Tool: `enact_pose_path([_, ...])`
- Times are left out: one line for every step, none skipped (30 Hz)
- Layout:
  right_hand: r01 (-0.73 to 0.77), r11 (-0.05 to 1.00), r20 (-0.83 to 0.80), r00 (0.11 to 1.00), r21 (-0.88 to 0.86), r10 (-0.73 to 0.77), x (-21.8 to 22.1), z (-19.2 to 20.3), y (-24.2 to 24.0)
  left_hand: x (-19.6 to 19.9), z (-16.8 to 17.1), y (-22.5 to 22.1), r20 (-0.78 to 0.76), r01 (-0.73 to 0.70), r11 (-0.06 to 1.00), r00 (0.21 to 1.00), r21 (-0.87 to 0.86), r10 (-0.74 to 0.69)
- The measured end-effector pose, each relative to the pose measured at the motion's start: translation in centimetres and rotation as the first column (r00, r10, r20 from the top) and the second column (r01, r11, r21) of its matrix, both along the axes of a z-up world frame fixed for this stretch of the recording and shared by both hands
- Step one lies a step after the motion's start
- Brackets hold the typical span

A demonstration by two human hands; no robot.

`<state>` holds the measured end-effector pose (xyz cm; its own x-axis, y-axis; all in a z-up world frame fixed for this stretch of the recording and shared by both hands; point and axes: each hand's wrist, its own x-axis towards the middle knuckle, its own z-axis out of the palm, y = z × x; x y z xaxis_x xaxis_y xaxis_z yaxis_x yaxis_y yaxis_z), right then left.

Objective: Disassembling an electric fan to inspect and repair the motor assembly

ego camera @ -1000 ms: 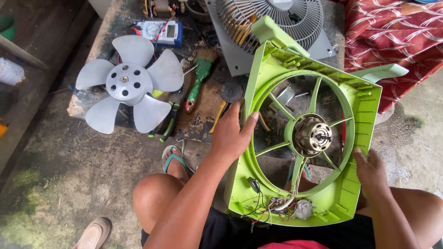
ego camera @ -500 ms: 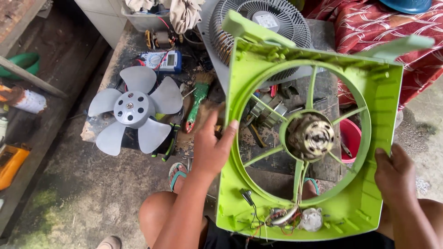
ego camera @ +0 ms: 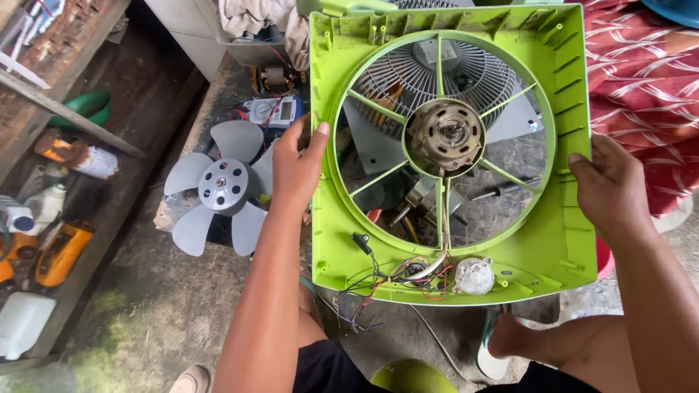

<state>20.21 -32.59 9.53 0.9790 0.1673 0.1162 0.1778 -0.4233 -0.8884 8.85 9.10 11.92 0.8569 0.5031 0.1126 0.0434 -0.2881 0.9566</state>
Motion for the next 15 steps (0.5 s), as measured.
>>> enact_pose_path([0.000, 0.999, 0.010, 1.000, -0.046, 0.001, 0.6, -0.4, -0.2, 0.3, 0.1, -0.1, -0.032, 0.005, 1.000, 0.999, 0.019, -0.005])
enact_pose_path([-0.002, 0.999, 0.005, 1.000, -0.037, 0.002, 1.1, -0.7, 0.0, 0.7, -0.5, 0.2, -0.037, 0.004, 1.000, 0.999, 0.028, -0.003])
enact_pose_path([0.044, 0.998, -0.046, 0.998, -0.040, -0.046, 1.6, -1.2, 0.0, 1.0, -1.2, 0.3, -0.033, -0.001, 0.999, 0.999, 0.044, 0.002])
enact_pose_path([0.088, 0.995, -0.097, 0.991, -0.045, -0.092, 2.0, -1.7, -0.1, 1.3, -1.9, 0.3, -0.030, -0.005, 0.998, 1.000, 0.060, 0.007])
enact_pose_path([0.096, 0.995, -0.110, 0.989, -0.039, -0.100, 2.1, -1.5, 0.4, 1.3, -2.5, 0.6, -0.042, 0.004, 0.998, 0.999, 0.066, -0.001])
enact_pose_path([0.082, 0.991, -0.114, 0.989, -0.104, -0.093, 2.2, -1.2, 0.7, 1.4, -3.1, 0.8, -0.039, -0.023, 0.996, 0.999, 0.092, 0.026])
enact_pose_path([0.070, 0.983, -0.120, 0.989, -0.167, -0.091, 2.2, -1.0, 0.9, 1.5, -3.7, 0.9, -0.034, -0.044, 0.992, 0.998, 0.119, 0.048])
enact_pose_path([0.081, 0.984, -0.133, 0.986, -0.160, -0.103, 1.8, 0.2, 1.4, 1.5, -3.4, 0.5, -0.047, -0.029, 0.991, 0.998, 0.127, 0.035])
enact_pose_path([0.020, 0.967, -0.219, 0.973, -0.254, -0.078, 1.4, 1.5, 1.9, 1.3, -3.2, 0.0, -0.083, -0.079, 0.995, 0.993, 0.064, 0.084])
enact_pose_path([-0.050, 0.940, -0.307, 0.950, -0.339, -0.060, 1.0, 2.9, 2.5, 1.0, -3.0, -0.4, -0.123, -0.132, 0.991, 0.984, 0.005, 0.131])
enact_pose_path([-0.049, 0.943, -0.316, 0.947, -0.330, -0.061, 1.3, 2.7, 2.3, 1.1, -3.0, -0.6, -0.131, -0.128, 0.992, 0.983, 0.015, 0.128])
enact_pose_path([-0.085, 0.926, -0.306, 0.952, -0.369, -0.034, 1.4, 2.5, 2.1, 1.1, -3.1, -0.8, -0.109, -0.160, 0.983, 0.983, -0.089, 0.150])
enact_pose_path([-0.122, 0.906, -0.295, 0.955, -0.406, -0.004, 1.5, 2.4, 2.0, 0.8, -3.2, -0.9, -0.089, -0.191, 0.963, 0.980, -0.192, 0.177])
enact_pose_path([-0.122, 0.909, -0.301, 0.953, -0.398, -0.003, 1.6, 1.9, 1.8, 0.7, -3.4, -0.7, -0.094, -0.190, 0.965, 0.980, -0.182, 0.176])
enact_pose_path([-0.143, 0.909, -0.271, 0.962, -0.392, 0.034, 1.9, 1.6, 1.7, 0.5, -3.4, -0.6, -0.118, -0.194, 0.976, 0.976, -0.100, 0.182])
